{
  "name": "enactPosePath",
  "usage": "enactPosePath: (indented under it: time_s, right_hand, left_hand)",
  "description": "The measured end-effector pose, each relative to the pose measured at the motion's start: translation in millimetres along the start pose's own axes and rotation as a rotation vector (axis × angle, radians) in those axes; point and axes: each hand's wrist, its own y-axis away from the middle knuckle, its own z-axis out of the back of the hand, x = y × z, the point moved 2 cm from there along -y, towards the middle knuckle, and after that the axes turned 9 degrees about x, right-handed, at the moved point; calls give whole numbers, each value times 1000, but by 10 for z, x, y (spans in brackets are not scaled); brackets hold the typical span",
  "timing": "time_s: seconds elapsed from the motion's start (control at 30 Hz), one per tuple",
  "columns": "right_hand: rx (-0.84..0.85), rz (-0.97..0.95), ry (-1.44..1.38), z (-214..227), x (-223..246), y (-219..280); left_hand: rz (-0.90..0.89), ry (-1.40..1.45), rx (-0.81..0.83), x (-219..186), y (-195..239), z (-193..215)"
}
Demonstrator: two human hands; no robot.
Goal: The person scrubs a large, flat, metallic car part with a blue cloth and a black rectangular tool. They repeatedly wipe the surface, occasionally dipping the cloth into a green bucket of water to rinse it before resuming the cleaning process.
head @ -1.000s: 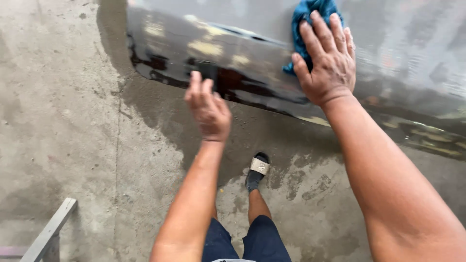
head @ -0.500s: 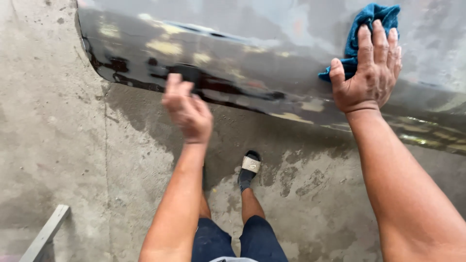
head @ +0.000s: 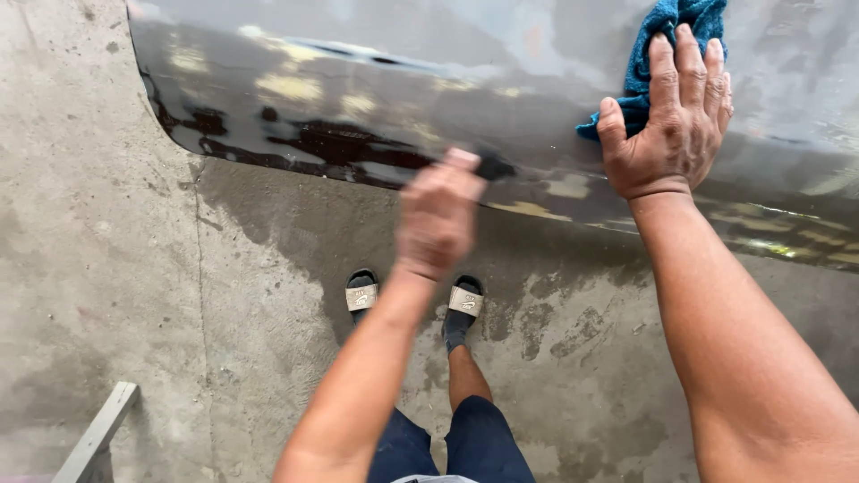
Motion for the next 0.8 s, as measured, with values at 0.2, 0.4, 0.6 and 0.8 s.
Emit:
enactPosePath:
  time_s: [0.2,0.4,0.6,0.8]
  right_hand:
    - [-14,6,-17,42,39,-8]
    - [-12,14,-13,9,2,11]
    - [-22,10,-22,-4,-13,-5]
    - [-20,-1,-44,19,40,-9]
  left_hand:
    - [475,-97,-302,449,-41,219]
    - [-153,45,196,-916,-207,-408]
    - [165,-58,-20,155,-148,209]
    - [454,-152,-307,442,-235,241]
